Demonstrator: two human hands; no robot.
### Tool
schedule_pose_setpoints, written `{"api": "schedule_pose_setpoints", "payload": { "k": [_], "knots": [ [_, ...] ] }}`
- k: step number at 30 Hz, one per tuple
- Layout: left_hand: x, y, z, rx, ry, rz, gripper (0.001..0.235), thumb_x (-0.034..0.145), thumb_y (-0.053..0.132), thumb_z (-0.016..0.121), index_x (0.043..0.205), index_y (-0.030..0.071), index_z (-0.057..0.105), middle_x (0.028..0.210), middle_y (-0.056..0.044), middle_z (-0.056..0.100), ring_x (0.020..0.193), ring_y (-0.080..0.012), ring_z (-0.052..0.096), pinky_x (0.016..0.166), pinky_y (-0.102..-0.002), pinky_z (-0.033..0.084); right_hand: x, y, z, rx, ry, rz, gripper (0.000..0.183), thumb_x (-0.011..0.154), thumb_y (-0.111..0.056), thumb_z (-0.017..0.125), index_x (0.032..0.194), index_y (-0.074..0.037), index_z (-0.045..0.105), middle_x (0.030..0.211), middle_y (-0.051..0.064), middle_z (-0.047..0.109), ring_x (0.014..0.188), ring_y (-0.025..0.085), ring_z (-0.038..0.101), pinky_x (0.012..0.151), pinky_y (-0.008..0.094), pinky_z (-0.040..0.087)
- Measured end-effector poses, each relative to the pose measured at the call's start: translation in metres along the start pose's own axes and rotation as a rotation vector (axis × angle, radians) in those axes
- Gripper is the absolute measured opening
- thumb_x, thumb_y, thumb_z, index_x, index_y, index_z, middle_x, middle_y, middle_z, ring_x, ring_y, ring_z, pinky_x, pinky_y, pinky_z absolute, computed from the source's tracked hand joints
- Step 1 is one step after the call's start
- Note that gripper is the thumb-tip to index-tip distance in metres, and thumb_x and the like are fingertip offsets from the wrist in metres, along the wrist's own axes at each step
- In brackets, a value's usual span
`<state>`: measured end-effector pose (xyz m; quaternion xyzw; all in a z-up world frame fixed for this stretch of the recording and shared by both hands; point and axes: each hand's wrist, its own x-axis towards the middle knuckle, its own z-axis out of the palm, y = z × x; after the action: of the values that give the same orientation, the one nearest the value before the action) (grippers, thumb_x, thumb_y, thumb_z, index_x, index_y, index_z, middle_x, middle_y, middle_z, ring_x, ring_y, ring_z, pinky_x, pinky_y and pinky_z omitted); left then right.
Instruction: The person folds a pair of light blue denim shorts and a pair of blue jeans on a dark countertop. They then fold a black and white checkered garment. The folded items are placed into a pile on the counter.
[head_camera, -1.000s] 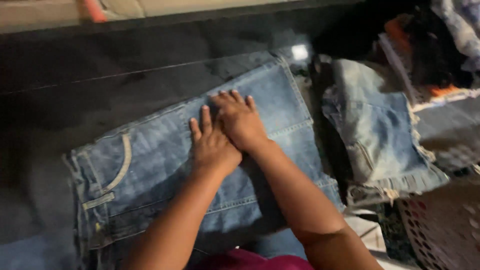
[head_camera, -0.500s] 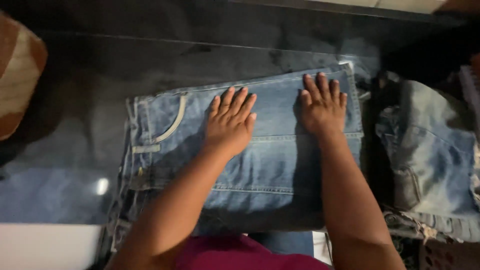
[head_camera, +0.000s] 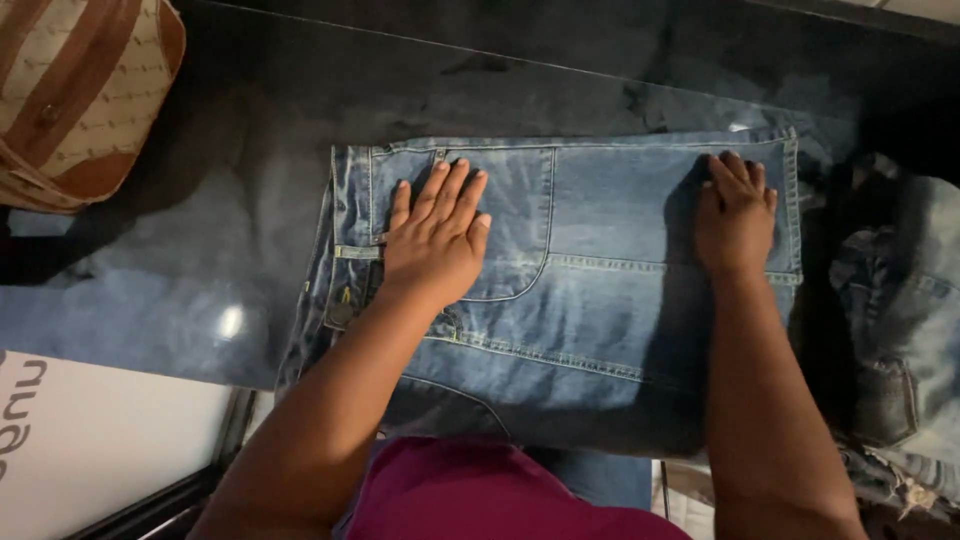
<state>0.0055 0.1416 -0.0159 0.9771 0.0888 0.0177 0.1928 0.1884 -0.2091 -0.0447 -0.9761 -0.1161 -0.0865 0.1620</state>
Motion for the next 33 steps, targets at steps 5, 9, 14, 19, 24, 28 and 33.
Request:
{"api": "schedule_pose_setpoints", "payload": {
  "k": [5,9,14,19,24,28,33],
  "knots": [
    [0.009,0.003,-0.005,0.053,-0.040,0.001,0.059,0.110,0.049,0.023,0.166,0.029,0.024,0.174,0.003,0.015,0.161,-0.0186,0.008,0.129,-0.053,-0.001,-0.032,-0.067,0.045,-0.704,0.045,-0.144,0.048,0.121,-0.034,0.039,0.167,-0.021,0.048,0.171,0.009,0.039,0.156,0.038,0.029,0.121,0.060,0.025],
    [0.008,0.004,-0.011,0.065,-0.075,0.012,0.060,0.110,0.049,0.020,0.167,0.029,0.020,0.175,0.003,0.010,0.161,-0.0196,0.006,0.128,-0.053,-0.004,-0.092,-0.179,0.011,-0.045,-0.267,-0.397,0.055,0.110,-0.050,0.037,0.162,-0.033,0.034,0.169,0.011,0.030,0.155,0.041,0.023,0.122,0.065,0.018],
    [0.015,0.001,-0.017,0.122,-0.107,0.023,0.060,0.108,0.048,0.027,0.165,0.030,0.026,0.174,0.002,0.017,0.160,-0.0204,0.011,0.128,-0.056,0.006,-0.065,-0.057,0.030,-0.397,0.287,-0.596,0.054,0.110,-0.046,0.051,0.162,-0.036,0.040,0.170,0.000,0.034,0.159,0.033,0.015,0.124,0.053,0.008],
    [0.035,-0.003,-0.015,0.156,-0.105,0.065,0.060,0.108,0.051,0.027,0.165,0.031,0.027,0.174,0.003,0.019,0.160,-0.0191,0.013,0.128,-0.056,0.009,-0.056,0.038,-0.015,-0.492,0.254,-0.396,0.053,0.116,-0.033,0.054,0.163,-0.037,0.029,0.173,0.000,0.020,0.150,0.049,0.017,0.093,0.084,0.040],
    [0.048,-0.023,0.002,0.088,0.203,0.183,0.054,0.107,0.032,0.053,0.158,0.015,0.047,0.161,-0.014,0.045,0.151,-0.0372,0.034,0.120,-0.059,0.026,-0.047,0.035,-0.028,-0.190,0.177,0.404,0.076,0.104,-0.061,0.060,0.158,-0.010,0.044,0.159,0.022,0.037,0.130,0.050,0.057,0.104,0.058,0.049],
    [0.020,-0.033,-0.037,0.220,0.311,-0.172,0.088,0.101,0.033,0.077,0.164,-0.005,0.029,0.165,-0.032,0.028,0.151,-0.0506,0.020,0.121,-0.067,0.018,-0.043,0.073,-0.005,-0.185,0.464,0.251,0.059,0.090,-0.043,0.087,0.130,-0.005,0.065,0.138,0.020,0.056,0.119,0.045,0.063,0.096,0.054,0.054],
    [-0.002,-0.085,-0.042,0.281,0.050,-0.444,0.101,0.098,0.078,0.049,0.151,-0.008,0.047,0.153,-0.031,0.042,0.133,-0.0488,0.039,0.100,-0.057,0.041,-0.046,0.088,-0.011,0.007,0.522,-0.108,0.039,0.086,-0.022,0.086,0.110,0.005,0.071,0.106,0.029,0.067,0.100,0.048,0.062,0.087,0.055,0.050]
  ]
}}
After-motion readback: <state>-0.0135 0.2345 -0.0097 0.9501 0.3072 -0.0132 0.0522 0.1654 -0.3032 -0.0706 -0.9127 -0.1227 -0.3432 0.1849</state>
